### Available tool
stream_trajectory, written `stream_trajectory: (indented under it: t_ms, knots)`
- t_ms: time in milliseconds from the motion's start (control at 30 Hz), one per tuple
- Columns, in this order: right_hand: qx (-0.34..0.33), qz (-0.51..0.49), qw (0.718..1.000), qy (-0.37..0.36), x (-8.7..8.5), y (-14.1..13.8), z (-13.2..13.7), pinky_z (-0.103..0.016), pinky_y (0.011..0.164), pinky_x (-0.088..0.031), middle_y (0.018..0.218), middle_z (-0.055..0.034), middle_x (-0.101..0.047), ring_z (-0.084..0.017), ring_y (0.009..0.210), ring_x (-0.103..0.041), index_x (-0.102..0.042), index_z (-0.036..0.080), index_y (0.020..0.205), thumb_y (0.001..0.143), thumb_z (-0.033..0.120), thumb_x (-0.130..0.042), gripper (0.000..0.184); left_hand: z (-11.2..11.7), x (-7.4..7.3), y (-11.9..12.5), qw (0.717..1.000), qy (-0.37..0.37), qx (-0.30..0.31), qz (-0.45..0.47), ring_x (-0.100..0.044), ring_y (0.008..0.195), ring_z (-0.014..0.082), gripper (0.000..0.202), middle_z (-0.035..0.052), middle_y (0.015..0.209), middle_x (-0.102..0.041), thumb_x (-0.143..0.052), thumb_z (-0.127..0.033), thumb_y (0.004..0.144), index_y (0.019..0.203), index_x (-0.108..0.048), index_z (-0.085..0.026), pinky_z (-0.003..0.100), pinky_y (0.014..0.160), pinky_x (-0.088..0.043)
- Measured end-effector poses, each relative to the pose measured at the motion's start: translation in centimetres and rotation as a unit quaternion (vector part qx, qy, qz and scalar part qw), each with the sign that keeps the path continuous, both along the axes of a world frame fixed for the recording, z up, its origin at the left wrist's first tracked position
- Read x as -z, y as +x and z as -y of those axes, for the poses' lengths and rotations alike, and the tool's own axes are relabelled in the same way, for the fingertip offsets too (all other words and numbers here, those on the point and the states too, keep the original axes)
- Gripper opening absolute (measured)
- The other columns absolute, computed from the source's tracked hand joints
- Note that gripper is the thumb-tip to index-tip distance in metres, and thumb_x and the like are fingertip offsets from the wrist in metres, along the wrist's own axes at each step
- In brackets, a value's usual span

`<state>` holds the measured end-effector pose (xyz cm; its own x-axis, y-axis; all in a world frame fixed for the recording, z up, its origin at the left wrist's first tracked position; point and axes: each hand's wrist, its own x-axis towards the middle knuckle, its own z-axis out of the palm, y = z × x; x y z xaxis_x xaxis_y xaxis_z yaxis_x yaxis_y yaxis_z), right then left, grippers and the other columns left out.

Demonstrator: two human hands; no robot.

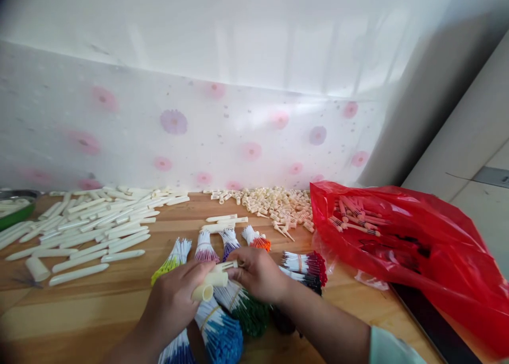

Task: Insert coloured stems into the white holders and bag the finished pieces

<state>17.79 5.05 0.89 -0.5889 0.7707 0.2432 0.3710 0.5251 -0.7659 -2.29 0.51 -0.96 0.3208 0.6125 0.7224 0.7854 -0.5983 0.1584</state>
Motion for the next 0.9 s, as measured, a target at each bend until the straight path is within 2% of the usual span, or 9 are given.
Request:
stream_trajectory:
  t_ms: [67, 133, 233, 300, 400, 533, 667, 800, 900]
  knots:
    - [-0.011, 0.045, 0.999, -0.021, -0.4, -0.5, -3.4, -0.024, 0.065, -0.047, 0.079, -0.0003, -0.065, -0.014, 0.071, -0.059, -0.064, 0.016, 0.088, 0.083, 0.034, -0.06, 0.019, -0.5, -0.2, -1.0, 0.998, 0.002, -0.045, 0.04, -0.067, 0.072, 0.0191, 0.028, 0.0065, 0.085, -0.072, -0.046, -0.011, 0.078, 0.095, -0.067, -0.02, 0.028, 0.067, -0.052]
    - [0.038, 0.074, 0.996, -0.034, -1.0, -1.1, -8.0, -0.026, 0.063, -0.049, 0.078, 0.0, -0.064, -0.014, 0.069, -0.059, -0.063, 0.016, 0.097, 0.087, 0.035, -0.056, 0.022, -1.1, -0.5, -2.3, 0.986, -0.029, -0.114, 0.122, -0.067, 0.085, 0.0213, 0.028, 0.0065, 0.097, -0.072, -0.047, -0.016, 0.08, 0.099, -0.066, -0.021, 0.03, 0.077, -0.051]
    - [0.133, 0.119, 0.983, -0.047, -1.3, -2.7, -15.0, -0.033, 0.071, -0.052, 0.099, -0.0057, -0.063, -0.016, 0.081, -0.062, -0.056, 0.014, 0.111, 0.093, 0.034, -0.048, 0.029, -1.9, -0.9, -3.8, 0.925, -0.15, -0.215, 0.275, -0.066, 0.081, 0.0228, 0.028, 0.006, 0.091, -0.072, -0.053, -0.04, 0.083, 0.097, -0.065, -0.019, 0.029, 0.072, -0.05]
    - [0.157, 0.158, 0.973, -0.062, -0.8, -4.1, -18.5, -0.038, 0.078, -0.053, 0.11, -0.0071, -0.06, -0.019, 0.092, -0.061, -0.056, 0.015, 0.113, 0.091, 0.033, -0.053, 0.028, -2.2, -0.9, -4.1, 0.881, -0.229, -0.209, 0.358, -0.065, 0.071, 0.0222, 0.04, 0.004, 0.075, -0.071, -0.053, -0.054, 0.08, 0.093, -0.065, -0.018, 0.027, 0.063, -0.048]
    - [0.158, 0.196, 0.964, -0.08, 0.4, -6.0, -21.0, -0.041, 0.083, -0.051, 0.117, -0.0079, -0.058, -0.021, 0.099, -0.06, -0.056, 0.016, 0.115, 0.091, 0.031, -0.054, 0.029, -2.4, -0.7, -3.8, 0.837, -0.293, -0.144, 0.44, -0.06, 0.057, 0.0203, 0.053, -0.0002, 0.053, -0.061, -0.051, -0.064, 0.077, 0.093, -0.065, -0.015, 0.025, 0.052, -0.043]
    - [0.143, 0.186, 0.965, -0.113, 1.1, -7.2, -21.5, -0.041, 0.084, -0.051, 0.118, -0.0077, -0.057, -0.021, 0.099, -0.059, -0.056, 0.017, 0.115, 0.091, 0.031, -0.054, 0.028, -2.4, -0.2, -3.3, 0.813, -0.306, -0.132, 0.477, -0.052, 0.048, 0.0175, 0.062, -0.0038, 0.047, -0.053, -0.052, -0.068, 0.074, 0.102, -0.061, -0.014, 0.024, 0.046, -0.037]
    - [0.138, 0.082, 0.975, -0.153, 0.0, -7.2, -19.8, -0.039, 0.081, -0.052, 0.114, -0.0072, -0.059, -0.02, 0.096, -0.06, -0.056, 0.016, 0.114, 0.091, 0.031, -0.054, 0.028, -2.4, 0.2, -3.1, 0.817, -0.323, -0.125, 0.462, -0.056, 0.056, 0.0184, 0.056, -0.0013, 0.058, -0.058, -0.052, -0.066, 0.075, 0.096, -0.06, -0.015, 0.025, 0.051, -0.04]
    - [0.117, -0.102, 0.969, -0.19, -1.6, -5.9, -14.3, -0.026, 0.057, -0.051, 0.095, -0.0051, -0.062, -0.012, 0.067, -0.061, -0.05, 0.015, 0.112, 0.093, 0.029, -0.045, 0.024, -2.2, 0.2, -2.4, 0.834, -0.351, -0.072, 0.419, -0.06, 0.073, 0.0215, 0.046, 0.0036, 0.074, -0.065, -0.053, -0.06, 0.078, 0.089, -0.061, -0.016, 0.029, 0.065, -0.045]
    - [0.087, -0.221, 0.949, -0.207, -2.3, -4.1, -8.7, -0.021, 0.044, -0.046, 0.089, -0.0055, -0.063, -0.01, 0.056, -0.06, -0.048, 0.017, 0.103, 0.088, 0.032, -0.044, 0.022, -1.7, 0.0, -1.6, 0.853, -0.331, -0.051, 0.401, -0.059, 0.072, 0.0206, 0.041, 0.0029, 0.074, -0.064, -0.056, -0.056, 0.078, 0.086, -0.061, -0.016, 0.029, 0.069, -0.045]
